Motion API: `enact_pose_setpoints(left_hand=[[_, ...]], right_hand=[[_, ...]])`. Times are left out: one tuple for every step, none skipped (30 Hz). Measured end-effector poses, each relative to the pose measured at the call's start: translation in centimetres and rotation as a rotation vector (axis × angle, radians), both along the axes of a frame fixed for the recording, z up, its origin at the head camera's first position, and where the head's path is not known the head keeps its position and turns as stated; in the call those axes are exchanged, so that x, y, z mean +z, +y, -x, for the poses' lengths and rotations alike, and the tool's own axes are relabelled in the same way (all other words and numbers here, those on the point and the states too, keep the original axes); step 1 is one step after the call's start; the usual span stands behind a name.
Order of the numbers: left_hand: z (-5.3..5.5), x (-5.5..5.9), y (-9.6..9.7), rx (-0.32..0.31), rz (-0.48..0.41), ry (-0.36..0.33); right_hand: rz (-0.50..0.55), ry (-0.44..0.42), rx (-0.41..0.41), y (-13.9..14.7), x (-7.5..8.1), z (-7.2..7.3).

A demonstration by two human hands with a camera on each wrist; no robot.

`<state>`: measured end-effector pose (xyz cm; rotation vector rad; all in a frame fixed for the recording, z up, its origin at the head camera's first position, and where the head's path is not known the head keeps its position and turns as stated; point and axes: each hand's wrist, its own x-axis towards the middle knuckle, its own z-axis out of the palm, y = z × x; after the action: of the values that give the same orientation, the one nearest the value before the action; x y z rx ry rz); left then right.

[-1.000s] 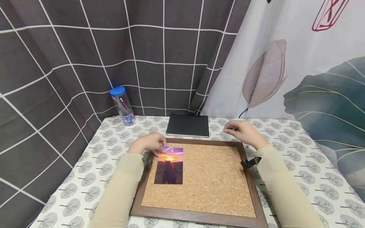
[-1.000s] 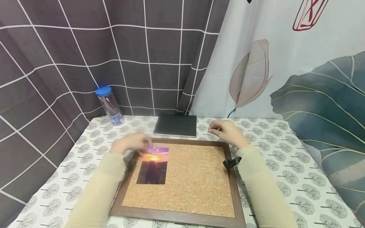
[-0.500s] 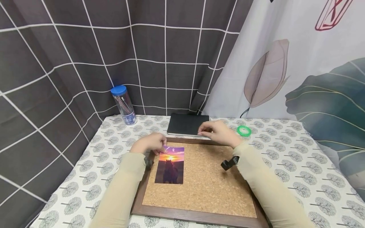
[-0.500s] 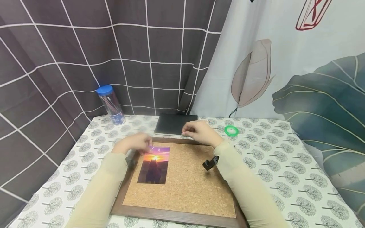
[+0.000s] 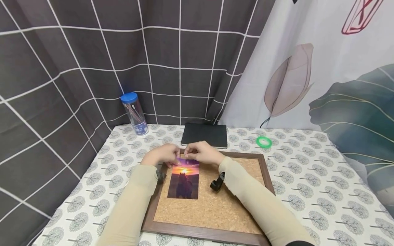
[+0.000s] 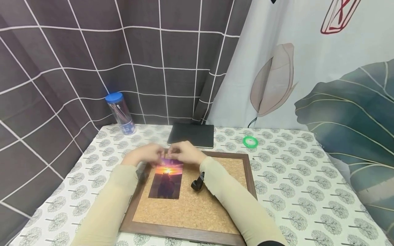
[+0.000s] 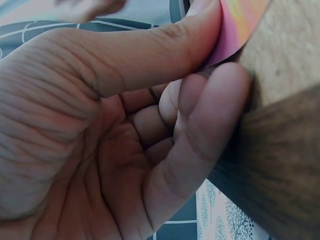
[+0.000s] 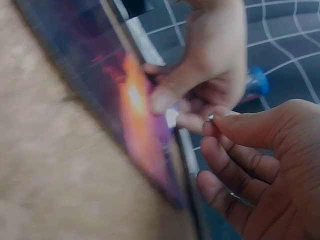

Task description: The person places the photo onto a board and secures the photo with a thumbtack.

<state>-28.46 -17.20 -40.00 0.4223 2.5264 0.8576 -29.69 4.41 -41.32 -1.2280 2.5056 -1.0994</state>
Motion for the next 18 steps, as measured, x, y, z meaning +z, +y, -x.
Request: enact_pose_setpoints(left_hand=[[0.0,0.0,0.0,0.000,-0.003,0.000],[0.0,0.0,0.0,0.001,-0.005,-0.001],[0.1,0.0,0.0,0.002,-0.005,0.000],[0.1,0.0,0.1,0.003,-0.004,0.000],[0.1,-0.1,0.1,0.004,-0.001,0.000],[0.1,-0.1,0.0,0.005,0.000,-0.002],[0.0,-0.1,0.0,0.007,0.001,-0.005],[0.0,-0.1,0.0,0.004,0.002,-0.005],[0.0,-0.1,0.0,0.004,0.003,-0.005],[0.0,-0.1,0.0,0.002,0.003,-0.005],[0.0,-0.1,-0.1,-0.001,0.002,-0.003],[0.0,-0.1,-0.1,-0.003,0.000,-0.004],[0.0,-0.2,-0.1,-0.005,-0.003,-0.003],[0.1,-0.2,-0.2,-0.007,-0.005,-0.003],[0.1,-0.3,-0.2,-0.007,-0.010,-0.004],[0.2,-0.3,-0.3,-0.012,-0.013,-0.002],[0.3,-0.4,-0.3,-0.018,-0.015,-0.001],[0.3,-0.4,-0.4,-0.022,-0.019,0.000]], right_hand=[[0.002,-0.014,-0.010,-0.1,-0.5,0.1],[0.003,-0.025,-0.022,-0.1,-0.9,0.1],[0.005,-0.028,-0.028,0.0,-1.4,0.1],[0.008,-0.031,-0.034,0.1,-1.8,0.1],[0.016,-0.040,-0.037,0.2,-2.1,0.1],[0.025,-0.047,-0.039,0.3,-2.4,0.1],[0.034,-0.053,-0.040,0.4,-2.7,0.1],[0.047,-0.059,-0.037,0.4,-2.9,0.1],[0.060,-0.063,-0.032,0.5,-3.1,0.1],[0.068,-0.063,-0.030,0.5,-3.2,0.1],[0.075,-0.060,-0.028,0.6,-3.3,0.1],[0.076,-0.057,-0.028,0.6,-3.4,0.1],[0.077,-0.055,-0.027,0.6,-3.5,0.1],[0.076,-0.054,-0.026,0.6,-3.5,0.1],[0.075,-0.055,-0.025,0.6,-3.5,0.1],[0.072,-0.057,-0.025,0.6,-3.6,0.2],[0.074,-0.065,-0.024,0.6,-3.6,0.2],[0.075,-0.071,-0.024,0.6,-3.6,0.2]])
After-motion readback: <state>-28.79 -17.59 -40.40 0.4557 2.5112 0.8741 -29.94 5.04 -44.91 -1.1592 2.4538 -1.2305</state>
